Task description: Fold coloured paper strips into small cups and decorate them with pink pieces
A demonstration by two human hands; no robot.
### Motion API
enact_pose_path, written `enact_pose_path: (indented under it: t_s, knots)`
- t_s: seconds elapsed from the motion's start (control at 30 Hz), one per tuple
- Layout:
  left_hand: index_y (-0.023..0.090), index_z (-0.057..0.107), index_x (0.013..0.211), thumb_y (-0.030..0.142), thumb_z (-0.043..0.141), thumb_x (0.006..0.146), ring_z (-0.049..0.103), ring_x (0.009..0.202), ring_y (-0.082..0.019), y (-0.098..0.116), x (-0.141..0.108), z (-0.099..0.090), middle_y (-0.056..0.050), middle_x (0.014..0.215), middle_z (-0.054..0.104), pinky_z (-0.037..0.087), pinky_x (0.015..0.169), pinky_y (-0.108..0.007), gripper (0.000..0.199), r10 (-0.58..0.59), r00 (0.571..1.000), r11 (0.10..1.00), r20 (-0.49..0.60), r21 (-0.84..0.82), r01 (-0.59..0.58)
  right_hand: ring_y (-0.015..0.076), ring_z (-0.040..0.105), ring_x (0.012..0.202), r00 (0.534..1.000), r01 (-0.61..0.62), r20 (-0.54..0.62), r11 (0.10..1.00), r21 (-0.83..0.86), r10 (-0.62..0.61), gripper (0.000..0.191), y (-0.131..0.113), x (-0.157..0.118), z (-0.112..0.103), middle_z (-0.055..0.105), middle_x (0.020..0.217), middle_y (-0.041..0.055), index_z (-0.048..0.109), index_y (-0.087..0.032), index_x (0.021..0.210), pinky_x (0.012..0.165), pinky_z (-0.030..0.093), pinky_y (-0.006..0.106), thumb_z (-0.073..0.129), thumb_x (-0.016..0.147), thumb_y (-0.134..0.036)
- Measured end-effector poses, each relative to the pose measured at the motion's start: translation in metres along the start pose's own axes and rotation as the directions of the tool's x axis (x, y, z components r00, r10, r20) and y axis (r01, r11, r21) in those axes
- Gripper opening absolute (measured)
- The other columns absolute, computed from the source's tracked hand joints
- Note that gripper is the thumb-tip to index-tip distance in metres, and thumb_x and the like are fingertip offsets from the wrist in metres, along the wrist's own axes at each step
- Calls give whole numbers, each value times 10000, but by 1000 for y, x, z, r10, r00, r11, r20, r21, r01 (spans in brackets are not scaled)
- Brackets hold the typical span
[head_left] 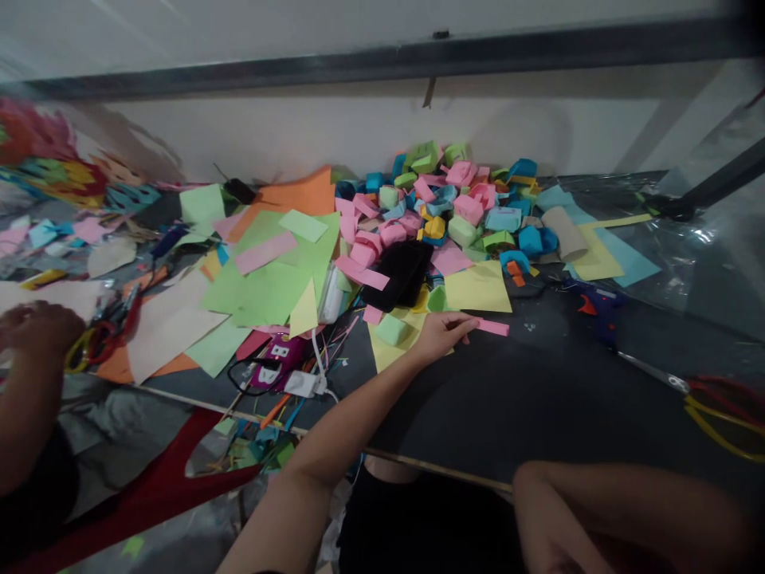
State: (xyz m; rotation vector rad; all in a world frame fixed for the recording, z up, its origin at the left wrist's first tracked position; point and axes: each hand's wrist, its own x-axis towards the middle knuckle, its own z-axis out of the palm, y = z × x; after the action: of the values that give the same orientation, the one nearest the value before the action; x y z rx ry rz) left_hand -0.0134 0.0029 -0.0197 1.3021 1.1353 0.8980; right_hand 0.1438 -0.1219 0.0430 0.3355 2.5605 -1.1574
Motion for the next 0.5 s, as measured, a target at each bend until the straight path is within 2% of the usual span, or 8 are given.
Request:
enact_pose_path:
  t_s: [0.07,0.17,0.23,0.27,0.33,0.37,0.43,0.5]
  knots:
    - [151,808,957,713,683,797,508,488,-78,0,0,-1,-4,587,656,371,489,-192,598,10,1000,1000,-7,1,-10,267,775,688,918,82,384,994,74,-104,509,3,1,-15,661,468,-39,737,-371,526,342,421,261,722,534,-880]
    - [148,805,908,705,689,798,513,491,-81,-1,1,-1,-2,568,649,378,502,-194,580,45,998,999,-40,1,-45,235,788,732,805,161,497,925,345,-325,530,15,-7,-52,754,634,-11,796,-317,672,454,535,239,835,467,-804]
    - [147,804,903,704,685,804,508,485,-82,-3,2,-1,3,547,637,379,506,-196,578,69,994,998,-89,-4,-69,214,790,852,776,249,333,745,618,-536,562,25,-18,-77,814,872,39,827,-256,895,667,607,241,806,637,-755]
    - [146,802,904,705,682,808,507,482,-84,-4,3,-1,6,537,631,382,508,-200,580,79,990,997,-120,-9,-81,209,781,914,834,296,170,686,665,-525,567,31,-24,-87,814,975,67,812,-218,1003,776,610,262,743,758,-725]
    - [147,797,904,695,680,818,525,491,-91,-6,4,-1,6,542,635,401,522,-208,567,104,975,994,-198,-16,-109,205,763,907,939,334,-277,731,595,-204,516,44,-31,-99,801,983,94,777,-168,1036,839,594,305,659,889,-649]
    - [147,794,903,681,683,826,541,502,-97,-7,5,-1,4,554,643,413,533,-212,552,116,964,992,-239,-16,-123,195,751,857,861,305,-509,804,510,-4,449,51,-31,-101,796,945,88,765,-172,1006,800,590,310,611,947,-589]
    - [148,788,907,635,689,850,571,524,-108,-7,5,-1,1,571,658,437,554,-220,500,136,941,990,-311,-1,-144,211,726,865,431,124,-883,957,261,185,305,68,-24,-100,783,936,84,751,-198,950,798,577,341,642,946,-484]
    - [155,785,908,574,692,877,592,536,-114,-6,5,-1,4,574,664,460,581,-226,431,159,923,987,-351,25,-161,282,699,1063,65,-158,-995,985,68,79,243,86,-11,-94,775,1052,115,754,-211,980,959,539,442,685,909,-433]
